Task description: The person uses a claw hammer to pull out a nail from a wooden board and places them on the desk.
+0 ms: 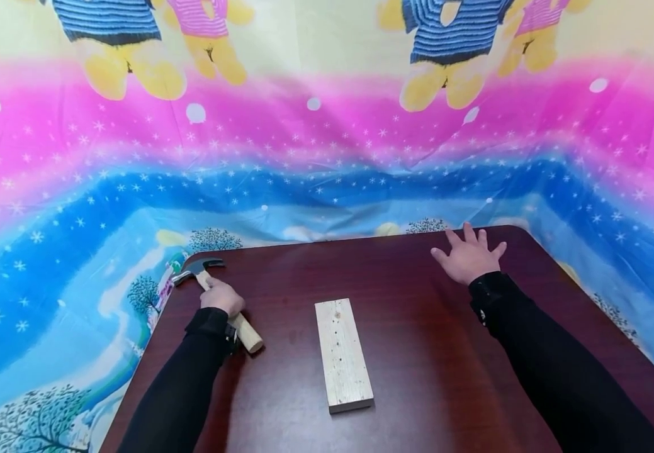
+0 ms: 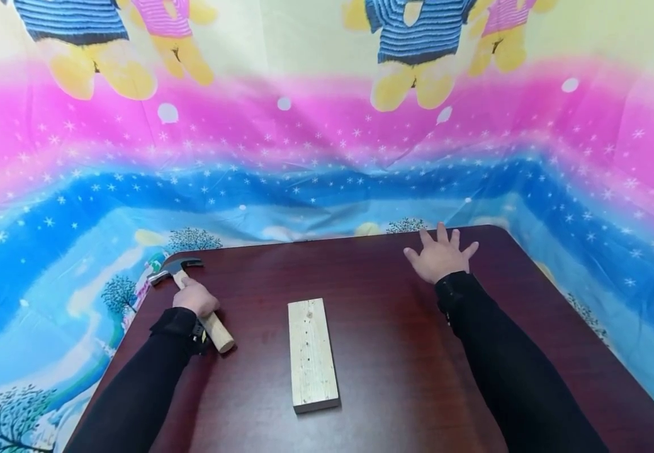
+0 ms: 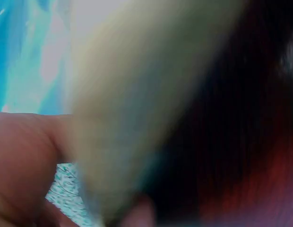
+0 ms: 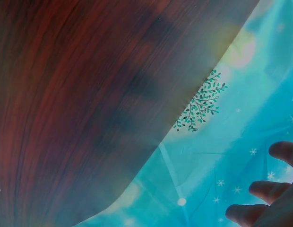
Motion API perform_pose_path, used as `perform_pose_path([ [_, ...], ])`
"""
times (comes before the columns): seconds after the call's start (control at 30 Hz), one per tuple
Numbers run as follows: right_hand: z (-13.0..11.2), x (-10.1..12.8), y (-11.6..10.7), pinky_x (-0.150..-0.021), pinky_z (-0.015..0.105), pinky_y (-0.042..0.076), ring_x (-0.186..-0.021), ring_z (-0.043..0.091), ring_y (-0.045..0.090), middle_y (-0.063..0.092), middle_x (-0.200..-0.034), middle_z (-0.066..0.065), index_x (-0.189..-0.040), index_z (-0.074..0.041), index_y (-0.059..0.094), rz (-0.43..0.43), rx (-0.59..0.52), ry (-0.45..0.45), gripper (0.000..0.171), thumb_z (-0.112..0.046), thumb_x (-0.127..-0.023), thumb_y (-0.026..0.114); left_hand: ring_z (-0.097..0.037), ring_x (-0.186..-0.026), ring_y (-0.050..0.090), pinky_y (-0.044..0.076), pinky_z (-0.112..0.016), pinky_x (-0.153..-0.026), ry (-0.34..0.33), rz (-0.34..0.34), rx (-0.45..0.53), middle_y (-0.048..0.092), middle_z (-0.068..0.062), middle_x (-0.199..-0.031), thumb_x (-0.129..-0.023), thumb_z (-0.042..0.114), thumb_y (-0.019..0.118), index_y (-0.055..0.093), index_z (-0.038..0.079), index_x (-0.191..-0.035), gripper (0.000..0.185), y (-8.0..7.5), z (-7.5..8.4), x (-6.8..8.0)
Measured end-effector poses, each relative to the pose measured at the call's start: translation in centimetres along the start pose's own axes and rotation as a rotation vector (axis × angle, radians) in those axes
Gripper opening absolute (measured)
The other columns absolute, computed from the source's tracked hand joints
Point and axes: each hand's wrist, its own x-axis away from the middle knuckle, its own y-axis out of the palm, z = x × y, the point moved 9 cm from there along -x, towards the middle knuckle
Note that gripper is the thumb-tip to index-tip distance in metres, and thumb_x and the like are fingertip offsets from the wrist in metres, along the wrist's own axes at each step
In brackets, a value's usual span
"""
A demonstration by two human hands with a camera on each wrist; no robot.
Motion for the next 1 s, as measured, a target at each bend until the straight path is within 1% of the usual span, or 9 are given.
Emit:
perform_pose_path([
  [0.07, 0.1, 0.1, 0.0, -0.093, 0.081, -0.014, -0.140, 0.058, -0.005, 0.000, -0.160, 0.030, -0.159, -0.009, 0.022, 0.001, -0.002, 0.001, 0.090, -0.074, -0.096, 0.029, -0.051, -0.103, 0.053, 0.048, -0.048, -0.082, -0.021, 0.000, 0.044, 0.041, -0.052, -0.120, -0.091, 0.021, 0.057, -0.007, -0.032, -0.137, 0.094, 0.0, -0.5, -0.1],
  [0.13, 0.2, 0.2, 0.0, -0.093, 0.082, -0.013, -0.140, 0.059, -0.003, 0.001, -0.160, 0.030, -0.158, -0.008, 0.024, 0.004, -0.004, 0.004, 0.090, -0.073, -0.096, 0.031, -0.052, -0.109, 0.051, 0.047, -0.050, -0.089, -0.031, -0.010, 0.108, 0.027, -0.056, -0.132, -0.092, 0.021, 0.052, -0.006, -0.035, -0.134, 0.090, 0.1, -0.7, -0.1],
  [0.23, 0.4, 0.3, -0.1, -0.094, 0.082, -0.012, -0.140, 0.059, 0.000, 0.003, -0.159, 0.031, -0.157, -0.006, 0.027, 0.016, -0.006, 0.009, 0.087, -0.070, -0.098, 0.033, -0.052, -0.107, 0.048, 0.047, -0.049, -0.088, -0.056, -0.024, 0.244, 0.011, -0.054, -0.139, -0.092, 0.017, 0.044, -0.003, -0.034, -0.135, 0.082, 0.2, -0.8, 0.0],
  [0.27, 0.4, 0.4, -0.1, -0.094, 0.082, -0.012, -0.140, 0.059, 0.001, 0.003, -0.159, 0.031, -0.156, -0.006, 0.027, 0.018, -0.005, 0.011, 0.086, -0.069, -0.098, 0.034, -0.050, -0.104, 0.048, 0.048, -0.049, -0.086, -0.072, -0.024, 0.300, 0.011, -0.052, -0.138, -0.091, 0.015, 0.042, 0.000, -0.033, -0.136, 0.078, 0.2, -0.8, 0.0],
  [0.4, 0.4, 0.6, -0.3, -0.095, 0.081, -0.012, -0.140, 0.059, 0.001, 0.002, -0.159, 0.031, -0.156, -0.004, 0.028, 0.015, -0.014, 0.011, 0.087, -0.069, -0.098, 0.034, -0.044, -0.099, 0.047, 0.049, -0.047, -0.082, -0.156, 0.005, 0.509, 0.026, -0.042, -0.128, -0.093, 0.012, 0.041, 0.004, -0.028, -0.136, 0.069, 0.1, -1.1, 0.3],
  [0.53, 0.3, 0.8, -0.7, -0.095, 0.081, -0.012, -0.140, 0.059, 0.001, 0.002, -0.159, 0.032, -0.155, -0.003, 0.029, 0.019, -0.017, 0.010, 0.085, -0.066, -0.099, 0.035, -0.045, -0.112, 0.045, 0.044, -0.050, -0.095, -0.182, 0.122, 0.702, 0.030, -0.039, -0.133, -0.095, 0.012, 0.050, 0.007, -0.022, -0.139, 0.071, -0.2, -0.8, 0.6],
  [0.67, 0.0, 1.1, -1.0, -0.096, 0.081, -0.012, -0.140, 0.059, 0.001, 0.003, -0.159, 0.032, -0.154, -0.002, 0.030, 0.025, -0.018, 0.000, 0.083, -0.064, -0.100, 0.036, -0.045, -0.126, 0.041, 0.039, -0.050, -0.104, -0.158, 0.223, 0.822, 0.029, -0.037, -0.142, -0.096, 0.014, 0.055, 0.002, -0.013, -0.147, 0.079, -0.8, 0.2, 1.4],
  [0.77, -0.5, 1.2, -1.1, -0.096, 0.080, -0.012, -0.140, 0.059, 0.000, 0.002, -0.159, 0.031, -0.155, -0.002, 0.030, 0.030, -0.019, -0.012, 0.083, -0.065, -0.100, 0.035, -0.043, -0.127, 0.043, 0.041, -0.050, -0.102, -0.124, 0.245, 0.867, 0.030, -0.034, -0.145, -0.098, 0.014, 0.053, -0.006, -0.003, -0.152, 0.082, -1.4, 1.3, 1.9],
  [1.0, -2.0, 1.6, -1.8, -0.098, 0.078, -0.014, -0.142, 0.055, -0.002, 0.004, -0.161, 0.028, -0.156, -0.007, 0.029, 0.087, 0.002, -0.053, 0.090, -0.074, -0.096, 0.027, -0.038, -0.129, 0.043, 0.042, -0.047, -0.100, 0.066, 0.301, 0.995, 0.023, -0.030, -0.151, -0.097, 0.010, 0.056, -0.023, 0.015, -0.155, 0.098, -4.6, 5.0, 3.7],
])
